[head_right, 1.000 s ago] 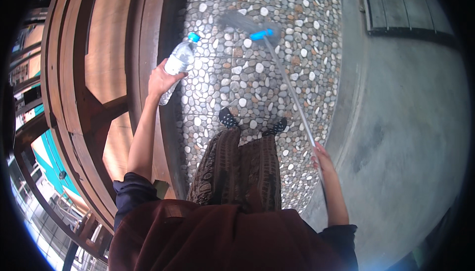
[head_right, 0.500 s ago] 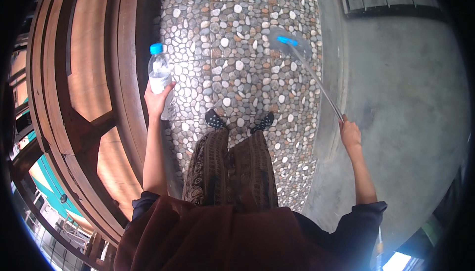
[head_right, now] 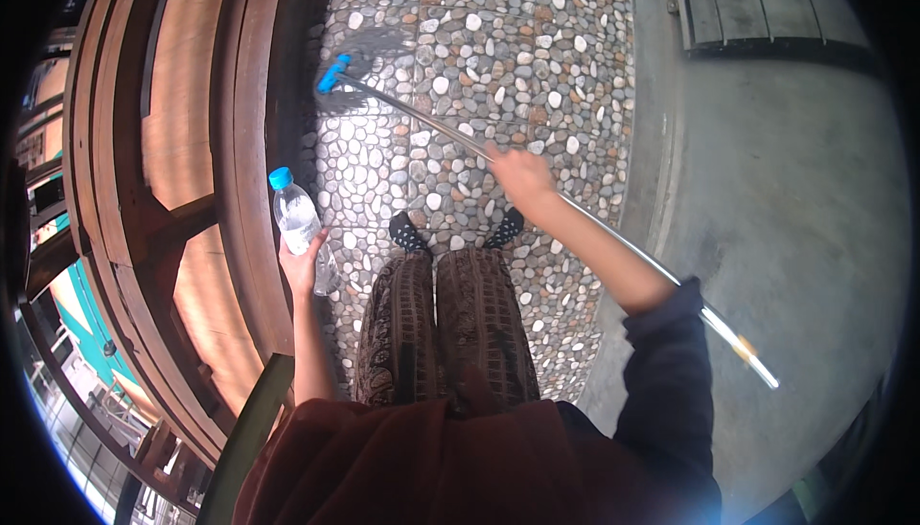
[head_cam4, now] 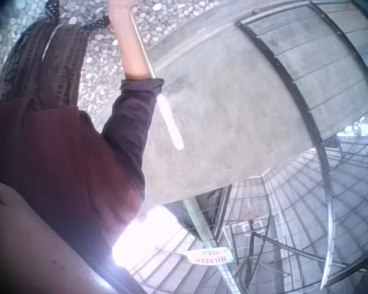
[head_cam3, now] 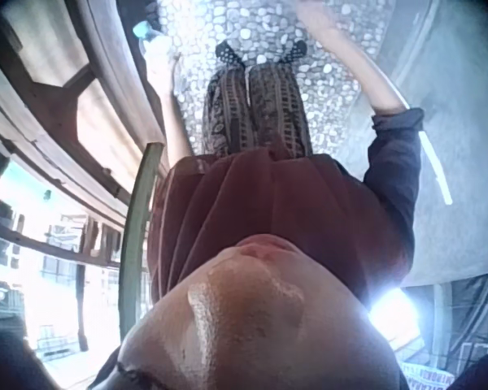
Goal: The person mops a pebble-tiled floor using a blue mop while holding a water bottle in the other hand. They move the mop back and forth across the surface, occasionally stepping forward to reach new areas.
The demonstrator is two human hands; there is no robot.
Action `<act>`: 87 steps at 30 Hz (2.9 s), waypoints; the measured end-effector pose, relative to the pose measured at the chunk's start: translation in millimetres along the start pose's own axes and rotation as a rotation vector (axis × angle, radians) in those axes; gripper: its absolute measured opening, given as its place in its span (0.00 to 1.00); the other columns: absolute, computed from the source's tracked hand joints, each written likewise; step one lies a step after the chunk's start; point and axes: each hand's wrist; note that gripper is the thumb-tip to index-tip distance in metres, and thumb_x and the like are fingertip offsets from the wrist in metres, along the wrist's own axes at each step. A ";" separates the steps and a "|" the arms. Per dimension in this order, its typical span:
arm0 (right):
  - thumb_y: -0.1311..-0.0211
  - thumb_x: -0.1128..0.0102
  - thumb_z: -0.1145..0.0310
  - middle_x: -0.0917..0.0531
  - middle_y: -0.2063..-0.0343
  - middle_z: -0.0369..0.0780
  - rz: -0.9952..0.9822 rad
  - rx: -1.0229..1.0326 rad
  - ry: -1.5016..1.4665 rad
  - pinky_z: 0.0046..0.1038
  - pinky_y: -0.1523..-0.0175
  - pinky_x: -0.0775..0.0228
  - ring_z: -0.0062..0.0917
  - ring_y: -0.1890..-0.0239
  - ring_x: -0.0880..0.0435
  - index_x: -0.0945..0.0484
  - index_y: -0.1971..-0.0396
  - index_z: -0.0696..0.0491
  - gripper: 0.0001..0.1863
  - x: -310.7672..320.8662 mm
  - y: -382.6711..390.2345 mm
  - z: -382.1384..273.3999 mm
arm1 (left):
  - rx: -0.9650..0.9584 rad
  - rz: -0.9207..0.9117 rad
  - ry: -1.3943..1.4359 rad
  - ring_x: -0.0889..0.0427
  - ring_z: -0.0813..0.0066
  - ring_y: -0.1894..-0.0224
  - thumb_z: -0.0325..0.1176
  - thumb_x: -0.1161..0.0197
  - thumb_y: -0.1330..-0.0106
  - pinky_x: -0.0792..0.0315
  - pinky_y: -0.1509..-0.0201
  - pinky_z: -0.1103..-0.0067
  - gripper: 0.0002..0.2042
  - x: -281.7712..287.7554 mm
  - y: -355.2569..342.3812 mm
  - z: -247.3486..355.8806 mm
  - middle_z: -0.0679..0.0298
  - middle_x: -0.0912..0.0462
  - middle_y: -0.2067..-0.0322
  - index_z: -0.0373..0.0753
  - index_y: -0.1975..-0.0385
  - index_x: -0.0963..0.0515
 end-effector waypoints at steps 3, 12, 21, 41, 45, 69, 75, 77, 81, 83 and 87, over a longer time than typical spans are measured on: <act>0.40 0.58 0.62 0.22 0.75 0.39 -0.096 -0.025 0.038 0.29 0.70 0.29 0.29 0.71 0.21 0.39 0.48 0.43 0.19 -27.5 -42.1 -5.0 | 0.019 0.008 0.018 0.26 0.78 0.64 0.30 0.32 0.54 0.33 0.58 0.81 0.22 -12.2 18.7 10.1 0.62 0.23 0.65 0.31 0.59 0.30; 0.39 0.59 0.58 0.22 0.70 0.41 -0.275 -0.245 0.029 0.32 0.65 0.31 0.33 0.66 0.23 0.42 0.47 0.33 0.20 -65.1 68.3 206.0 | 0.031 0.002 0.091 0.26 0.77 0.65 0.30 0.32 0.56 0.33 0.58 0.80 0.21 -114.5 71.6 41.1 0.62 0.23 0.66 0.32 0.61 0.29; 0.40 0.59 0.54 0.22 0.69 0.45 -0.450 -0.680 0.339 0.36 0.60 0.31 0.37 0.63 0.23 0.43 0.47 0.36 0.20 -21.4 303.9 375.3 | 0.032 -0.144 0.184 0.24 0.79 0.68 0.32 0.29 0.60 0.31 0.62 0.81 0.23 -207.7 107.3 36.4 0.62 0.22 0.69 0.33 0.63 0.29; 0.39 0.61 0.55 0.23 0.84 0.48 -0.101 -0.199 0.347 0.40 0.71 0.30 0.43 0.77 0.22 0.31 0.55 0.47 0.18 31.9 188.5 131.3 | 0.180 0.175 -0.131 0.21 0.68 0.66 0.41 0.29 0.64 0.29 0.61 0.76 0.27 -38.2 150.7 -48.4 0.57 0.20 0.70 0.35 0.62 0.27; 0.39 0.61 0.55 0.22 0.80 0.46 -0.086 -0.076 0.304 0.38 0.69 0.30 0.40 0.74 0.21 0.36 0.52 0.46 0.18 -11.2 109.4 72.2 | 0.206 0.243 -0.069 0.21 0.70 0.66 0.40 0.29 0.64 0.30 0.60 0.77 0.27 -1.6 170.9 -58.6 0.57 0.20 0.69 0.34 0.62 0.28; 0.43 0.47 0.61 0.33 0.91 0.31 -0.797 -0.816 -1.207 0.21 0.85 0.43 0.15 0.90 0.35 0.28 0.67 0.51 0.10 -176.9 407.9 11.9 | 0.315 -0.002 -0.436 0.22 0.59 0.62 0.52 0.33 0.66 0.30 0.57 0.71 0.35 61.4 183.7 -92.8 0.52 0.21 0.67 0.39 0.55 0.29; 0.42 0.49 0.60 0.30 0.88 0.35 -0.595 -0.641 -1.161 0.26 0.82 0.41 0.22 0.87 0.31 0.31 0.57 0.48 0.15 -225.3 441.0 -8.2 | 0.340 -0.100 -0.724 0.22 0.60 0.63 0.57 0.32 0.68 0.28 0.59 0.70 0.40 88.8 136.6 -94.1 0.52 0.21 0.67 0.39 0.53 0.31; 0.41 0.53 0.58 0.26 0.86 0.42 -0.471 -0.552 -0.936 0.34 0.79 0.38 0.33 0.84 0.27 0.33 0.55 0.47 0.16 -213.2 440.8 -11.6 | 0.297 -0.080 -0.797 0.22 0.58 0.63 0.57 0.32 0.69 0.28 0.59 0.69 0.39 97.4 124.5 -95.7 0.52 0.21 0.68 0.39 0.55 0.30; 0.38 0.61 0.56 0.24 0.80 0.54 -0.365 -0.348 -0.355 0.46 0.71 0.37 0.51 0.74 0.26 0.34 0.57 0.48 0.16 -172.9 405.2 -23.5 | 0.258 0.019 -0.779 0.23 0.58 0.61 0.57 0.32 0.69 0.29 0.58 0.69 0.38 109.4 117.0 -93.2 0.54 0.21 0.66 0.42 0.55 0.29; 0.38 0.63 0.54 0.25 0.80 0.55 -0.369 -0.287 -0.301 0.47 0.69 0.37 0.53 0.74 0.26 0.34 0.63 0.53 0.17 -159.1 368.6 -36.8 | 0.269 0.140 -0.715 0.23 0.61 0.60 0.56 0.32 0.68 0.30 0.57 0.69 0.35 111.1 121.1 -90.9 0.56 0.21 0.66 0.42 0.58 0.28; 0.39 0.64 0.52 0.25 0.77 0.57 -0.310 -0.150 -0.240 0.48 0.63 0.36 0.54 0.70 0.26 0.31 0.66 0.59 0.23 -169.3 263.0 -78.6 | 0.257 0.318 -0.419 0.22 0.62 0.62 0.50 0.30 0.65 0.30 0.58 0.70 0.31 112.8 142.4 -90.8 0.56 0.21 0.67 0.40 0.60 0.27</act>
Point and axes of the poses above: each hand's wrist, its own y-axis away from the middle knuckle, its own x-axis out of the back of the hand, z = x × y
